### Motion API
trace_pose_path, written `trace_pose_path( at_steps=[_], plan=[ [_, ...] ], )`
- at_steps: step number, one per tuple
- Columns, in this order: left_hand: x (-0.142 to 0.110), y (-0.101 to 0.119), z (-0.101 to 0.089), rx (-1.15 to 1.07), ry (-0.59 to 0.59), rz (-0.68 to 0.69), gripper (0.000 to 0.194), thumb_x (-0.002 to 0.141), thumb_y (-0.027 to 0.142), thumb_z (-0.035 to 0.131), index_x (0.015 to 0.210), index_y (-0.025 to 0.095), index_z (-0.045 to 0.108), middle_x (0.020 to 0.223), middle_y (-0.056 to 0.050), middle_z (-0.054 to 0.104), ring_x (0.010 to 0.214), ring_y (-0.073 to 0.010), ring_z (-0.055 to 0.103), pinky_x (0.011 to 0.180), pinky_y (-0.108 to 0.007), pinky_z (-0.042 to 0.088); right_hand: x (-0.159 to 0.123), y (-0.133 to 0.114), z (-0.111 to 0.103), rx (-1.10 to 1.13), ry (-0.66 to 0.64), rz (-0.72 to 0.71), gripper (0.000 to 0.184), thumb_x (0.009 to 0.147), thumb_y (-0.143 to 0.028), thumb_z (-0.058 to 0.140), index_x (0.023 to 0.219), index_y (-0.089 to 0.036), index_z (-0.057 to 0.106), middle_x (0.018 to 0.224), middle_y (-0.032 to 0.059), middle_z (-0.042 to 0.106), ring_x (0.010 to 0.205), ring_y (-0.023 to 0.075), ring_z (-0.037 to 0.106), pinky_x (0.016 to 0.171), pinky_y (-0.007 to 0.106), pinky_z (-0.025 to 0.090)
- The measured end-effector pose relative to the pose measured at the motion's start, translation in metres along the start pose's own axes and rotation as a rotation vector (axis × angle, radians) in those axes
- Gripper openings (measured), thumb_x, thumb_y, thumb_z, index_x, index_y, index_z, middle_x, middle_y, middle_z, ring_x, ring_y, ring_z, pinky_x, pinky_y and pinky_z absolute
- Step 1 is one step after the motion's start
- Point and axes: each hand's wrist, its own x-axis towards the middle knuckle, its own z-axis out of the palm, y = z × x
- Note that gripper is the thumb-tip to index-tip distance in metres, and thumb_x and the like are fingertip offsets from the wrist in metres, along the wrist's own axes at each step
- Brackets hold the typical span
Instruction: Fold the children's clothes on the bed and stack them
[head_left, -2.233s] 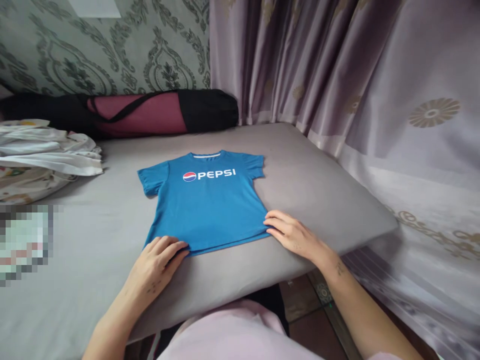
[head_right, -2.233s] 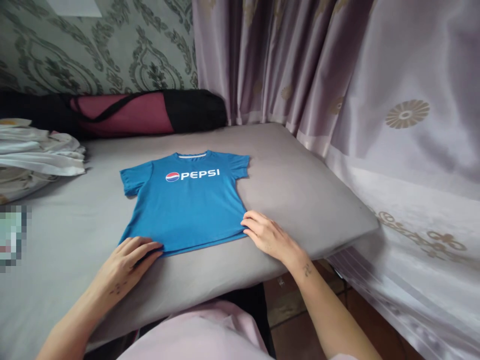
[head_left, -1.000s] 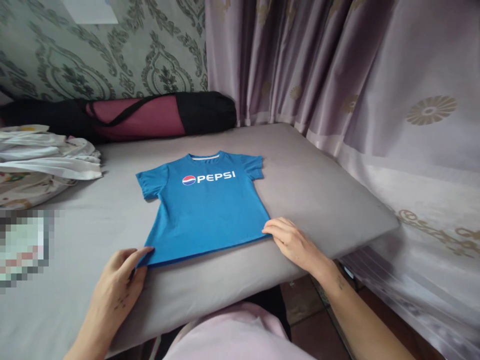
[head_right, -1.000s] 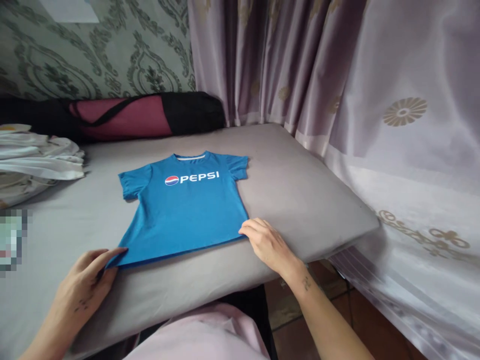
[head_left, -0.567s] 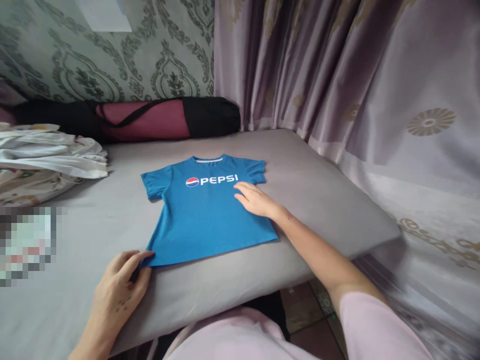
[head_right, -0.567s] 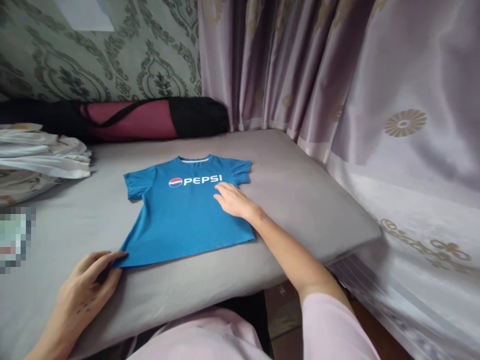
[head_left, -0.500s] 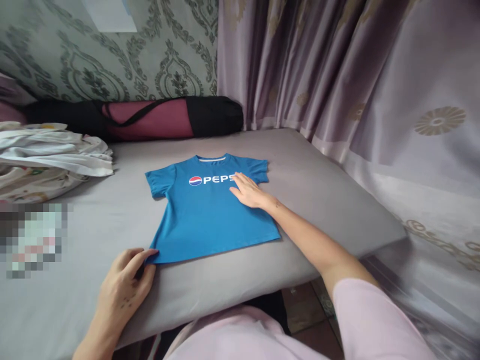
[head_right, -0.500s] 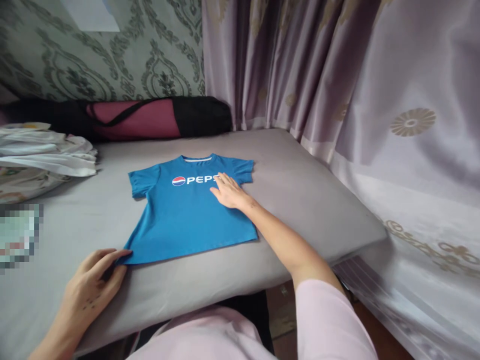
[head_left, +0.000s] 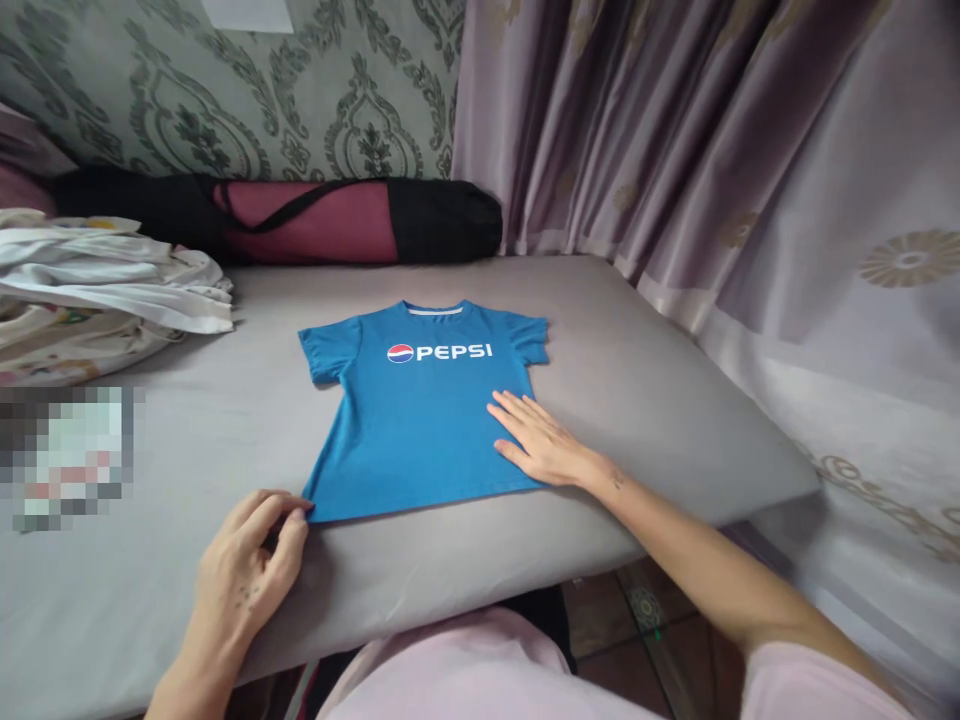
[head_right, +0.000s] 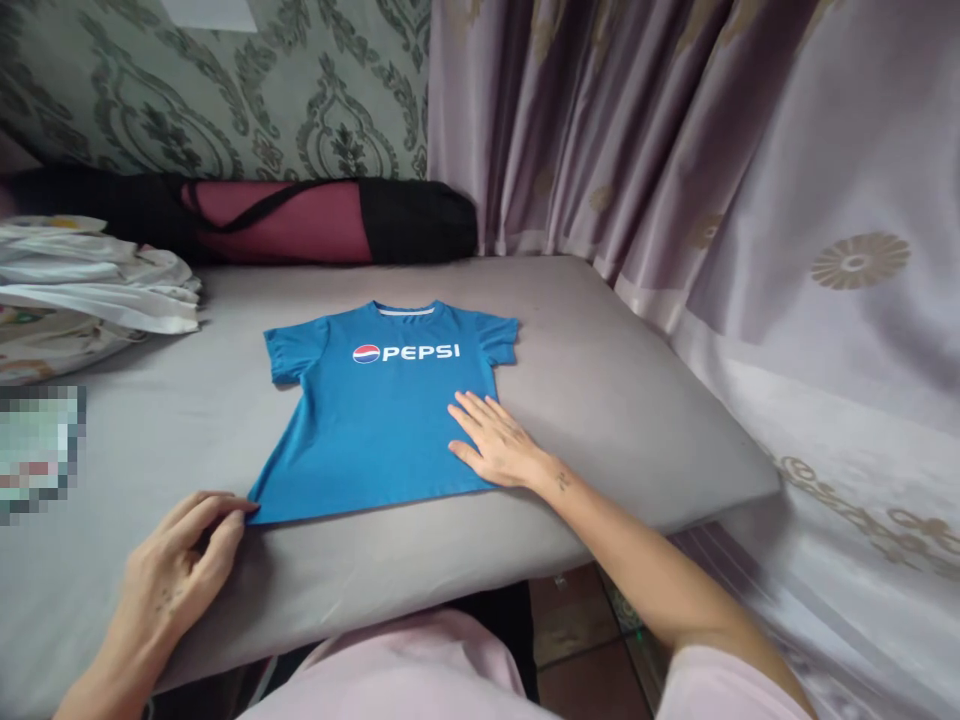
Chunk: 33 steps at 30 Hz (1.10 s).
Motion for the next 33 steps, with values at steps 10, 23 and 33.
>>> trace_pose_path(
  at_steps=[10, 23, 33],
  plan=[
    [0.004, 0.004, -0.001, -0.057, -0.094, -0.074, 0.034, 0.09, 0.051, 0.05, 0.075, 0.022, 0.058, 0.078, 0.0, 0.059, 0.07, -0.0154, 0.056, 0.066, -0.026, 0.042, -0.079, -0.038, -0.014, -0.047, -0.042, -0.028, 0.057, 0.098, -0.032, 0.047, 0.153, -0.024, 0.033, 0.16, 0.0066, 0.029, 0.147, 0.0243, 0.028, 0.118, 0.047, 0.032],
    [0.161, -0.034, 0.018, -0.121, -0.18, -0.433, 0.029, 0.076, 0.04, 0.06, 0.082, 0.014, 0.073, 0.069, -0.006, 0.068, 0.071, -0.0201, 0.062, 0.064, -0.027, 0.041, 0.138, -0.103, 0.0, 0.07, 0.002, -0.08, 0.027, 0.1, -0.019, 0.044, 0.11, -0.018, 0.069, 0.112, 0.0071, 0.07, 0.107, 0.0196, 0.062, 0.097, 0.029, 0.045],
    [0.189, -0.029, 0.044, -0.167, -0.072, -0.587, 0.02, 0.076, 0.038, 0.065, 0.071, 0.018, 0.067, 0.057, -0.005, 0.064, 0.081, -0.0253, 0.067, 0.073, -0.03, 0.047, 0.211, -0.119, 0.068, 0.066, 0.165, 0.09, 0.047, 0.096, -0.013, 0.032, 0.138, -0.004, 0.052, 0.147, 0.016, 0.049, 0.139, 0.0242, 0.039, 0.115, 0.036, 0.032]
  ],
)
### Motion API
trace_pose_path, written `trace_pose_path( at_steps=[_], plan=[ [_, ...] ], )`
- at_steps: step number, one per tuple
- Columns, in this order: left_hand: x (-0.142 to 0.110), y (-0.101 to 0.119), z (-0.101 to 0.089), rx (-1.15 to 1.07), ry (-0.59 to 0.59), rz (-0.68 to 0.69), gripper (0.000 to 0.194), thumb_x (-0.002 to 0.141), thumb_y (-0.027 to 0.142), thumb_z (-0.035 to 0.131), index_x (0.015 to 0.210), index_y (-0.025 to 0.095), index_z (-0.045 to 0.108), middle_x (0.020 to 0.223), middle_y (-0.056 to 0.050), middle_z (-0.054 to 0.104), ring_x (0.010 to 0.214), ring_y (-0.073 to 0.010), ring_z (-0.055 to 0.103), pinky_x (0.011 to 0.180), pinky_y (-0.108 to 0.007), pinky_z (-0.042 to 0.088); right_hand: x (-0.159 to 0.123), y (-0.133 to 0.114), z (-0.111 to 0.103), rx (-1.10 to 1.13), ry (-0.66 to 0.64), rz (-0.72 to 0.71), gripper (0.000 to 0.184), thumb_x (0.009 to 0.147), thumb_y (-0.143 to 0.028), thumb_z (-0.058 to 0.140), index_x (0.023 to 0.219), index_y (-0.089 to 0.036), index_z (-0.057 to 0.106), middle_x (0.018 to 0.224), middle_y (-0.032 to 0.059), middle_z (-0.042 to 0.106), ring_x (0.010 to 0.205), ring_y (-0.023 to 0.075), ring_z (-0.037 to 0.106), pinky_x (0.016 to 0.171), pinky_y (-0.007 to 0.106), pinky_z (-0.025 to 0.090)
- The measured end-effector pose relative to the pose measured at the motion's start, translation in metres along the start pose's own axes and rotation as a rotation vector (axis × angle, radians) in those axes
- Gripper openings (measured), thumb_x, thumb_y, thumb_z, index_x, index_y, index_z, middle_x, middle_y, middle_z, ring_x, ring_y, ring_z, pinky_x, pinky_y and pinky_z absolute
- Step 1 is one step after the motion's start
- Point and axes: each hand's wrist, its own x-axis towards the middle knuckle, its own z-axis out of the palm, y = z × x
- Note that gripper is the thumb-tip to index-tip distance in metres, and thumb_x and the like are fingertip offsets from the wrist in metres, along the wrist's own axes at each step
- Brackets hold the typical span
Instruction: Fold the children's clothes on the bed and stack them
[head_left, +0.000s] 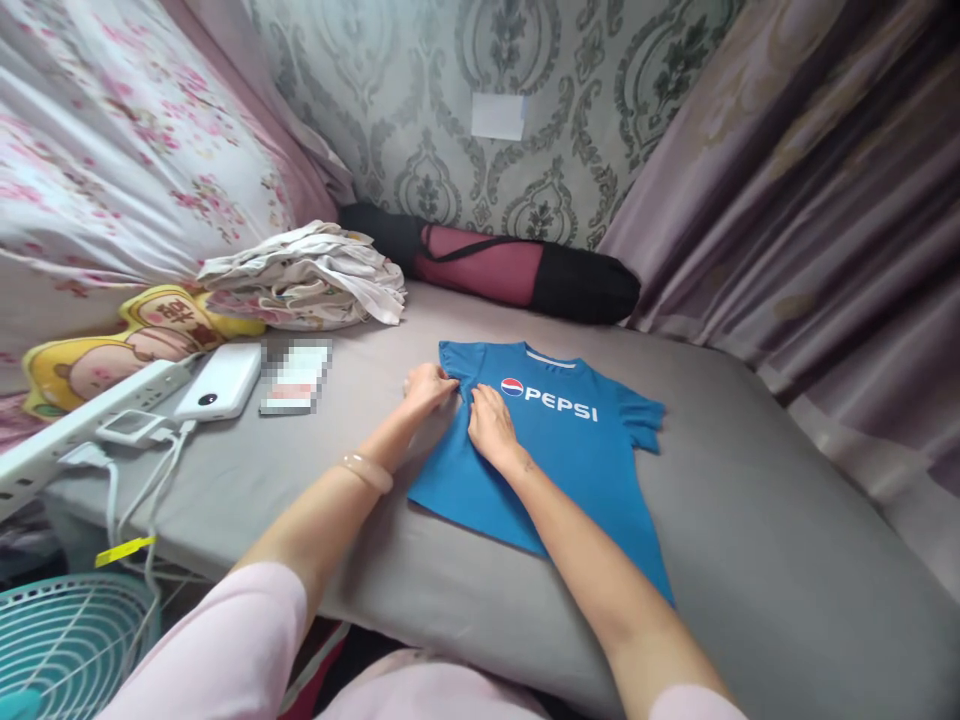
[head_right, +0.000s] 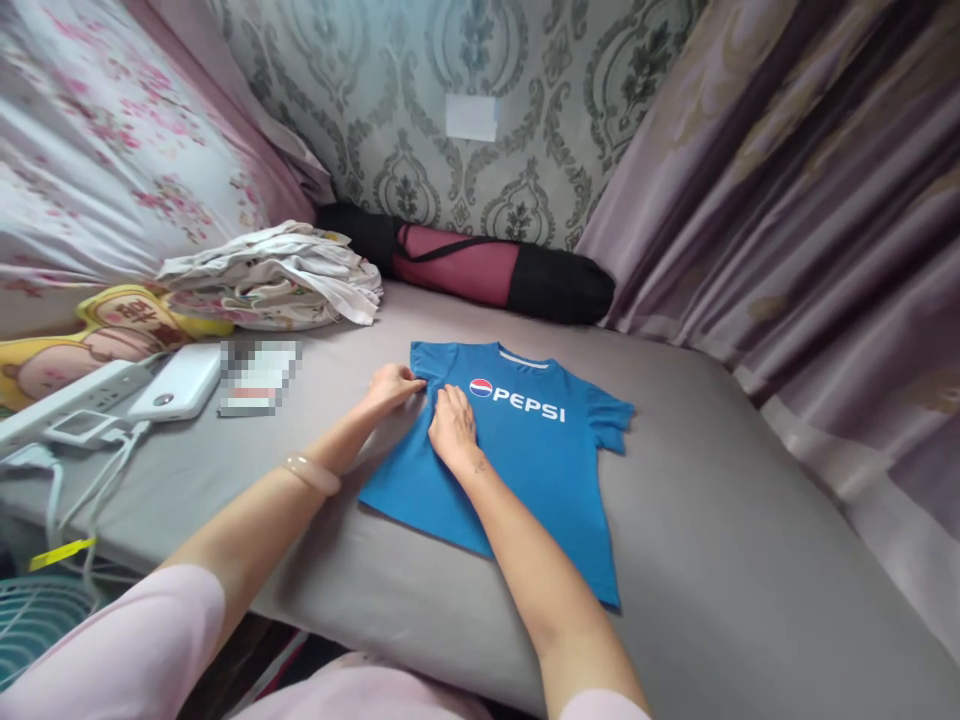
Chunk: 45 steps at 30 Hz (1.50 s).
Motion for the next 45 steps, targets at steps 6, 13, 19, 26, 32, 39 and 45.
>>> trace_pose_path(
  at_steps=[6, 13, 19, 26, 32, 39, 45],
  plan=[
    [0.017, 0.0, 0.004, -0.191, -0.051, 0.058, 0.015, 0.081, 0.028, 0.057, 0.09, 0.016, 0.06, 0.065, -0.002, 0.066, 0.067, -0.0178, 0.068, 0.062, -0.023, 0.049, -0.006, -0.003, 0.005, -0.018, -0.028, 0.032, 0.053, 0.098, -0.021, 0.03, 0.145, -0.003, 0.044, 0.155, 0.0137, 0.039, 0.146, 0.0247, 0.029, 0.119, 0.036, 0.023],
    [0.025, 0.007, 0.008, -0.271, -0.068, 0.027, 0.021, 0.083, 0.017, 0.052, 0.104, 0.017, 0.052, 0.056, 0.004, 0.058, 0.053, -0.0155, 0.064, 0.056, -0.024, 0.051, -0.008, -0.011, -0.002, -0.074, -0.149, 0.028, 0.07, 0.099, -0.045, 0.03, 0.153, 0.0, 0.025, 0.162, 0.015, 0.019, 0.151, 0.0276, 0.011, 0.122, 0.046, 0.003],
    [0.02, 0.006, 0.007, -0.177, 0.003, 0.046, 0.02, 0.082, 0.016, 0.056, 0.102, 0.017, 0.056, 0.063, 0.002, 0.06, 0.058, -0.0146, 0.061, 0.068, -0.026, 0.051, -0.009, -0.012, -0.002, -0.087, -0.166, 0.024, 0.072, 0.099, -0.051, 0.03, 0.155, -0.005, 0.024, 0.163, 0.0142, 0.016, 0.151, 0.0276, 0.009, 0.121, 0.047, 0.002],
    [0.003, -0.005, -0.013, 0.037, 0.102, 0.118, 0.027, 0.082, 0.039, 0.062, 0.095, 0.015, 0.062, 0.089, -0.009, 0.068, 0.088, -0.0213, 0.063, 0.077, -0.028, 0.046, -0.003, 0.006, -0.011, 0.143, -0.055, -0.047, 0.045, 0.1, -0.025, 0.032, 0.138, -0.015, 0.055, 0.151, 0.0113, 0.045, 0.141, 0.0205, 0.036, 0.118, 0.041, 0.024],
    [-0.077, -0.025, -0.039, 0.183, -0.21, 0.176, 0.032, 0.084, 0.045, 0.056, 0.072, 0.017, 0.066, 0.073, -0.007, 0.069, 0.073, -0.0203, 0.063, 0.063, -0.028, 0.039, -0.009, 0.009, -0.024, 0.087, -0.083, -0.18, 0.043, 0.096, -0.013, 0.034, 0.128, -0.018, 0.063, 0.135, 0.009, 0.057, 0.125, 0.0215, 0.047, 0.107, 0.034, 0.038],
    [-0.142, -0.026, -0.035, 0.265, -0.188, 0.123, 0.029, 0.089, 0.045, 0.052, 0.087, 0.019, 0.067, 0.08, -0.008, 0.071, 0.075, -0.0215, 0.063, 0.063, -0.028, 0.038, -0.004, -0.008, -0.022, -0.099, -0.079, -0.146, 0.043, 0.098, -0.021, 0.034, 0.135, -0.015, 0.056, 0.128, 0.0139, 0.057, 0.115, 0.0278, 0.048, 0.099, 0.041, 0.041],
    [-0.145, -0.034, -0.035, 0.304, -0.246, 0.11, 0.034, 0.089, 0.048, 0.051, 0.071, 0.021, 0.061, 0.07, -0.006, 0.066, 0.068, -0.02, 0.059, 0.059, -0.028, 0.033, -0.004, -0.01, -0.009, -0.127, -0.048, -0.082, 0.053, 0.099, -0.033, 0.036, 0.145, -0.009, 0.044, 0.146, 0.0168, 0.046, 0.131, 0.0302, 0.038, 0.112, 0.044, 0.027]
  ],
)
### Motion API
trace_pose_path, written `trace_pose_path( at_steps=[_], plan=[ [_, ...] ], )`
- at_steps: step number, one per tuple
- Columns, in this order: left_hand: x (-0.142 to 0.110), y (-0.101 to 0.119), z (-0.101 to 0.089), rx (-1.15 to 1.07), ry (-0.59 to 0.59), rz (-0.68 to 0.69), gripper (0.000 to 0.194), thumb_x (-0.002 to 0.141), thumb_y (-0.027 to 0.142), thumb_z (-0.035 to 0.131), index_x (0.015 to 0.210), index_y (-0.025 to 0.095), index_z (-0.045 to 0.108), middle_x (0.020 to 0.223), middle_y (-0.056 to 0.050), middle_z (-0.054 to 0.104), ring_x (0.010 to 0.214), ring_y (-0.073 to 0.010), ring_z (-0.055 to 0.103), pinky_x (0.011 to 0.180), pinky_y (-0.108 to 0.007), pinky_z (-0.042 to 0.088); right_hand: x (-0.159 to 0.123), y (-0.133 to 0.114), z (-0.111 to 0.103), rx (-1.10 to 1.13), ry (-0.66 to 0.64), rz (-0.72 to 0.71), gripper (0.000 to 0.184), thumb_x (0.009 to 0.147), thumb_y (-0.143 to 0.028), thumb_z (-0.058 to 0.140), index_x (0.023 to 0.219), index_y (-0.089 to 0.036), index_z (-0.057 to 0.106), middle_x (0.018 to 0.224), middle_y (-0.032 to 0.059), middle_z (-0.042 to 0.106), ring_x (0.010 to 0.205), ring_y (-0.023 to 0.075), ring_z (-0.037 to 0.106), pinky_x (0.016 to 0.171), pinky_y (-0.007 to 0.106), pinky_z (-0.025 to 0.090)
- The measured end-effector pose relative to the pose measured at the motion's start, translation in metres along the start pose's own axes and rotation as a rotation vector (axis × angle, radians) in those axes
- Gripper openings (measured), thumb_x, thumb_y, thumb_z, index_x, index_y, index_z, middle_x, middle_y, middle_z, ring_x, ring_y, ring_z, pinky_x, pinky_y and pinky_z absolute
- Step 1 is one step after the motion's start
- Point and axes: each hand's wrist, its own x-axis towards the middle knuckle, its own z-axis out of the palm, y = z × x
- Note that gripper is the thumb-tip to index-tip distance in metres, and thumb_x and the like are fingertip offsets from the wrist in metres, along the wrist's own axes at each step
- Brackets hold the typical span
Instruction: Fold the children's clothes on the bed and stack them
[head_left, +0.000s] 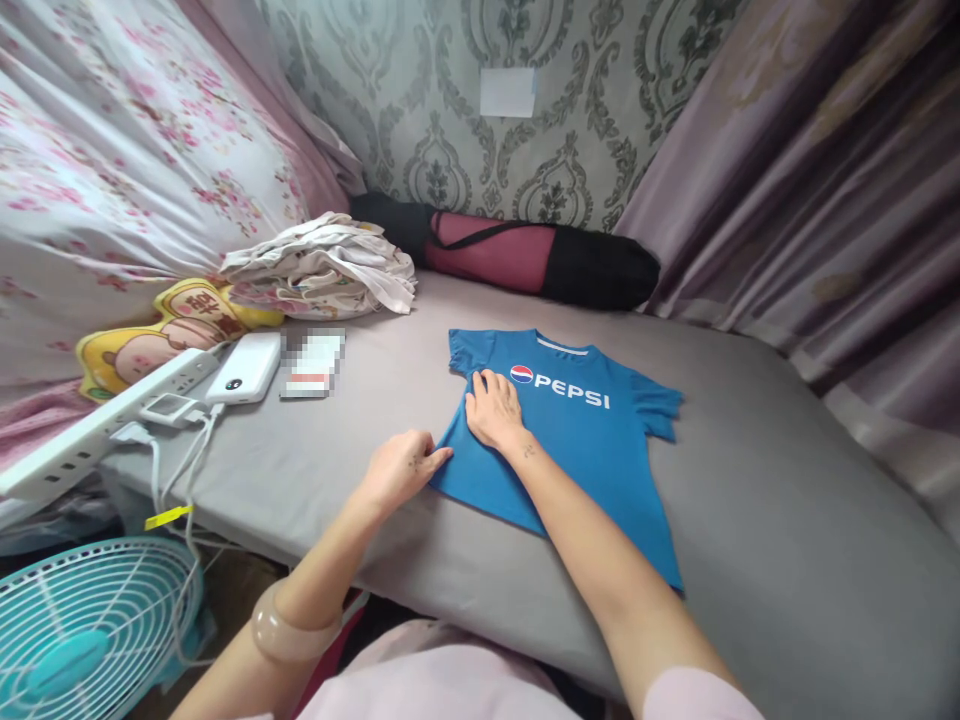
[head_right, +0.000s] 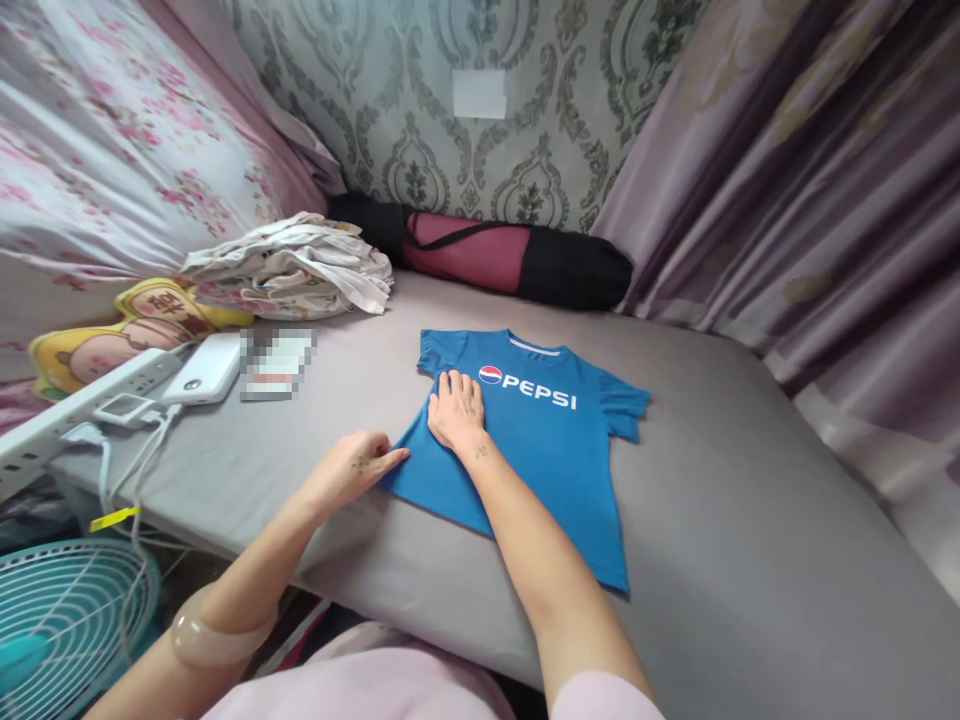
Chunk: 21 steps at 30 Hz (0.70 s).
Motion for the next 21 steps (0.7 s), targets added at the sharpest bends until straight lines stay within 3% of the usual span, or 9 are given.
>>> trace_pose_path(
  at_steps=[4, 14, 17, 21],
  plan=[
    [-0.004, -0.012, -0.001, -0.045, -0.061, -0.028, 0.042, 0.087, 0.054, 0.048, 0.062, 0.022, 0.054, 0.061, -0.002, 0.059, 0.06, -0.0175, 0.052, 0.057, -0.028, 0.03, 0.0, 0.004, 0.007, 0.025, -0.051, 0.028, 0.059, 0.1, -0.036, 0.03, 0.151, -0.006, 0.034, 0.158, 0.0151, 0.031, 0.145, 0.0308, 0.023, 0.119, 0.046, 0.013],
    [-0.029, -0.02, -0.005, -0.181, -0.021, -0.036, 0.04, 0.082, 0.059, 0.05, 0.067, 0.022, 0.055, 0.062, -0.001, 0.063, 0.06, -0.0174, 0.054, 0.058, -0.027, 0.034, -0.003, 0.002, 0.003, 0.052, -0.088, 0.02, 0.06, 0.1, -0.036, 0.031, 0.151, -0.004, 0.033, 0.16, 0.0165, 0.027, 0.148, 0.0291, 0.019, 0.121, 0.046, 0.009],
    [-0.03, -0.027, -0.004, -0.212, -0.003, -0.033, 0.046, 0.083, 0.064, 0.046, 0.065, 0.022, 0.052, 0.059, 0.0, 0.06, 0.058, -0.0165, 0.053, 0.057, -0.027, 0.034, -0.017, -0.01, -0.003, 0.088, -0.182, 0.001, 0.063, 0.101, -0.038, 0.03, 0.152, -0.002, 0.027, 0.162, 0.0185, 0.018, 0.15, 0.0307, 0.012, 0.121, 0.052, 0.006],
    [-0.024, -0.031, -0.004, -0.158, 0.078, -0.014, 0.046, 0.083, 0.063, 0.044, 0.065, 0.022, 0.054, 0.058, 0.0, 0.06, 0.058, -0.0165, 0.053, 0.058, -0.027, 0.035, -0.058, -0.036, -0.01, 0.156, -0.263, -0.09, 0.067, 0.101, -0.044, 0.031, 0.152, -0.002, 0.028, 0.161, 0.0203, 0.018, 0.151, 0.0319, 0.01, 0.12, 0.055, 0.008]
  ],
)
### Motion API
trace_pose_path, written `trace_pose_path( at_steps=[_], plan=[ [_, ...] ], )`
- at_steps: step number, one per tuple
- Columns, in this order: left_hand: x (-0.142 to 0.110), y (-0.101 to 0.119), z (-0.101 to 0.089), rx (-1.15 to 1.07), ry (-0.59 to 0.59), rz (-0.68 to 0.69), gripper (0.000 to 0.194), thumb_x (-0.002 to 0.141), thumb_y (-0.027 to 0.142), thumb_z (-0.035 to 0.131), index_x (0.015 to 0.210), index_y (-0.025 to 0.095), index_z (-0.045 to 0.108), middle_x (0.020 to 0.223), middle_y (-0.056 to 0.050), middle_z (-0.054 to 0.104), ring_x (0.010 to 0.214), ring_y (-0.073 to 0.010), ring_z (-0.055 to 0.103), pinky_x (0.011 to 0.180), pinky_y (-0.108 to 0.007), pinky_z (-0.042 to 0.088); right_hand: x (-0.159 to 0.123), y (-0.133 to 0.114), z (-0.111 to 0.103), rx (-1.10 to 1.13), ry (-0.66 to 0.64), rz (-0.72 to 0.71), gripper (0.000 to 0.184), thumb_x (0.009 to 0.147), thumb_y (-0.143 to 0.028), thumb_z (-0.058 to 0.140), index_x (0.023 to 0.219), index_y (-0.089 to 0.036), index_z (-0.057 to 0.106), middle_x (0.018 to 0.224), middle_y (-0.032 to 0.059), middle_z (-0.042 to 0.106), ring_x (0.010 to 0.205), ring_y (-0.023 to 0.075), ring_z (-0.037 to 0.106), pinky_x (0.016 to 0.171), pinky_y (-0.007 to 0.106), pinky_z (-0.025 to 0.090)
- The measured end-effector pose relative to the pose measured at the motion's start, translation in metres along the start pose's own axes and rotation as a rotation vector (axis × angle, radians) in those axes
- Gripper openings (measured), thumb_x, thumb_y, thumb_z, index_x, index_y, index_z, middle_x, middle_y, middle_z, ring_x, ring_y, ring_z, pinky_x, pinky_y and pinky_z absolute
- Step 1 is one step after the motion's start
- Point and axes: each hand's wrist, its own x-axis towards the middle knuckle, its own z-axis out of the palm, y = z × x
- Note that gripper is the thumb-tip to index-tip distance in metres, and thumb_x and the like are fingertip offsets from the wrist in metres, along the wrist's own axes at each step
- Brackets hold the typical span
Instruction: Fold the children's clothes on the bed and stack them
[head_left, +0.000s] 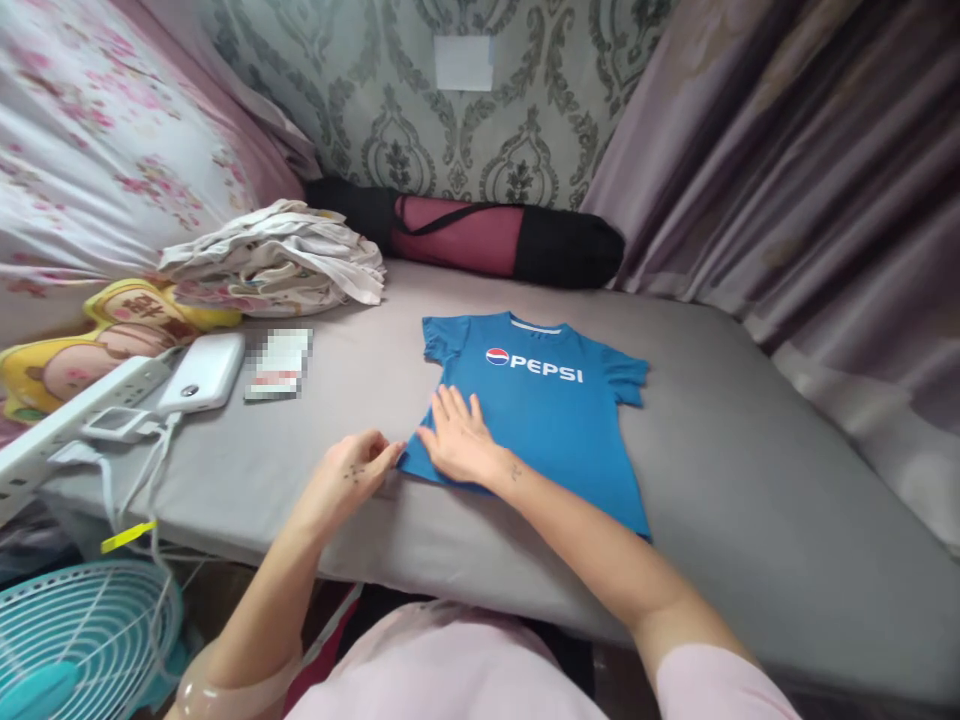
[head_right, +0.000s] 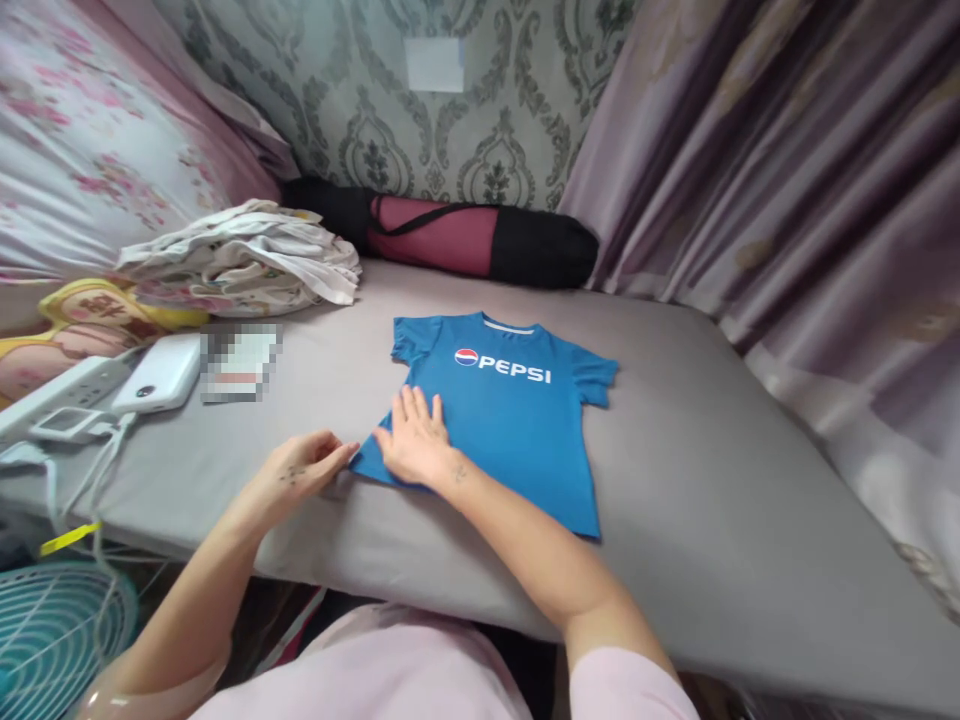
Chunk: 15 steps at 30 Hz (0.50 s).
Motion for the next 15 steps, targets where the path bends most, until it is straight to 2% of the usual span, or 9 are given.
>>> trace_pose_path(
  at_steps=[3, 5, 7, 9, 10, 11, 12, 14, 15],
  plan=[
    [0.008, 0.009, -0.001, 0.035, 0.075, 0.031, 0.043, 0.082, 0.062, 0.043, 0.069, 0.023, 0.056, 0.061, -0.001, 0.062, 0.06, -0.0176, 0.054, 0.058, -0.027, 0.036, -0.04, -0.02, 0.003, 0.03, -0.061, -0.11, 0.066, 0.1, -0.044, 0.035, 0.151, -0.002, 0.031, 0.16, 0.0199, 0.02, 0.15, 0.031, 0.012, 0.121, 0.054, 0.01],
    [0.014, 0.018, -0.001, 0.054, 0.107, 0.061, 0.04, 0.081, 0.061, 0.044, 0.072, 0.024, 0.057, 0.063, -0.001, 0.063, 0.06, -0.0183, 0.055, 0.058, -0.027, 0.037, -0.065, -0.027, -0.002, 0.072, -0.063, -0.219, 0.064, 0.098, -0.044, 0.043, 0.15, -0.006, 0.036, 0.16, 0.0191, 0.024, 0.15, 0.0302, 0.013, 0.121, 0.054, 0.012],
    [0.021, 0.028, 0.002, 0.062, 0.112, 0.135, 0.038, 0.082, 0.06, 0.044, 0.077, 0.025, 0.057, 0.065, -0.001, 0.064, 0.061, -0.0188, 0.057, 0.06, -0.028, 0.04, -0.084, -0.026, -0.015, 0.157, -0.132, -0.415, 0.051, 0.097, -0.041, 0.048, 0.143, -0.019, 0.048, 0.156, 0.012, 0.038, 0.147, 0.0258, 0.026, 0.121, 0.05, 0.018],
    [0.031, 0.035, 0.008, 0.065, 0.106, 0.274, 0.036, 0.085, 0.057, 0.042, 0.084, 0.026, 0.058, 0.074, -0.003, 0.066, 0.068, -0.0202, 0.06, 0.066, -0.029, 0.045, -0.091, -0.014, -0.031, 0.277, -0.204, -0.539, 0.037, 0.098, -0.036, 0.048, 0.132, -0.027, 0.059, 0.142, 0.0037, 0.057, 0.135, 0.0177, 0.047, 0.116, 0.036, 0.031],
    [0.037, 0.037, 0.013, 0.068, 0.107, 0.36, 0.035, 0.086, 0.056, 0.04, 0.09, 0.026, 0.058, 0.081, -0.005, 0.067, 0.075, -0.0212, 0.062, 0.072, -0.03, 0.048, -0.09, -0.003, -0.039, 0.329, -0.19, -0.521, 0.033, 0.099, -0.033, 0.046, 0.127, -0.027, 0.062, 0.134, 0.0012, 0.063, 0.126, 0.0142, 0.055, 0.111, 0.029, 0.036],
    [0.045, 0.038, 0.019, 0.072, 0.108, 0.452, 0.035, 0.088, 0.053, 0.039, 0.096, 0.025, 0.059, 0.09, -0.007, 0.068, 0.082, -0.0223, 0.064, 0.078, -0.031, 0.049, -0.087, 0.01, -0.047, 0.364, -0.124, -0.433, 0.032, 0.1, -0.031, 0.043, 0.123, -0.025, 0.064, 0.128, 0.0008, 0.066, 0.12, 0.0123, 0.059, 0.105, 0.024, 0.04],
    [0.053, 0.039, 0.027, 0.074, 0.106, 0.544, 0.036, 0.09, 0.051, 0.037, 0.102, 0.025, 0.059, 0.1, -0.009, 0.067, 0.091, -0.023, 0.064, 0.084, -0.033, 0.049, -0.081, 0.026, -0.053, 0.36, 0.001, -0.287, 0.034, 0.102, -0.029, 0.039, 0.121, -0.023, 0.065, 0.126, 0.0021, 0.068, 0.118, 0.0124, 0.06, 0.103, 0.023, 0.041],
    [0.07, 0.041, 0.044, 0.088, 0.092, 0.695, 0.042, 0.093, 0.047, 0.033, 0.117, 0.022, 0.056, 0.12, -0.014, 0.063, 0.11, -0.0242, 0.061, 0.098, -0.036, 0.047, -0.067, 0.061, -0.06, 0.25, 0.206, 0.034, 0.038, 0.103, -0.028, 0.034, 0.124, -0.019, 0.064, 0.129, 0.0067, 0.065, 0.124, 0.0162, 0.056, 0.109, 0.03, 0.037],
    [0.078, 0.042, 0.053, 0.109, 0.079, 0.745, 0.046, 0.094, 0.047, 0.032, 0.123, 0.019, 0.054, 0.129, -0.016, 0.059, 0.12, -0.0251, 0.057, 0.104, -0.038, 0.043, -0.061, 0.079, -0.061, 0.165, 0.266, 0.166, 0.039, 0.103, -0.029, 0.035, 0.131, -0.017, 0.06, 0.137, 0.0107, 0.06, 0.131, 0.0194, 0.05, 0.113, 0.035, 0.032]
  ],
)
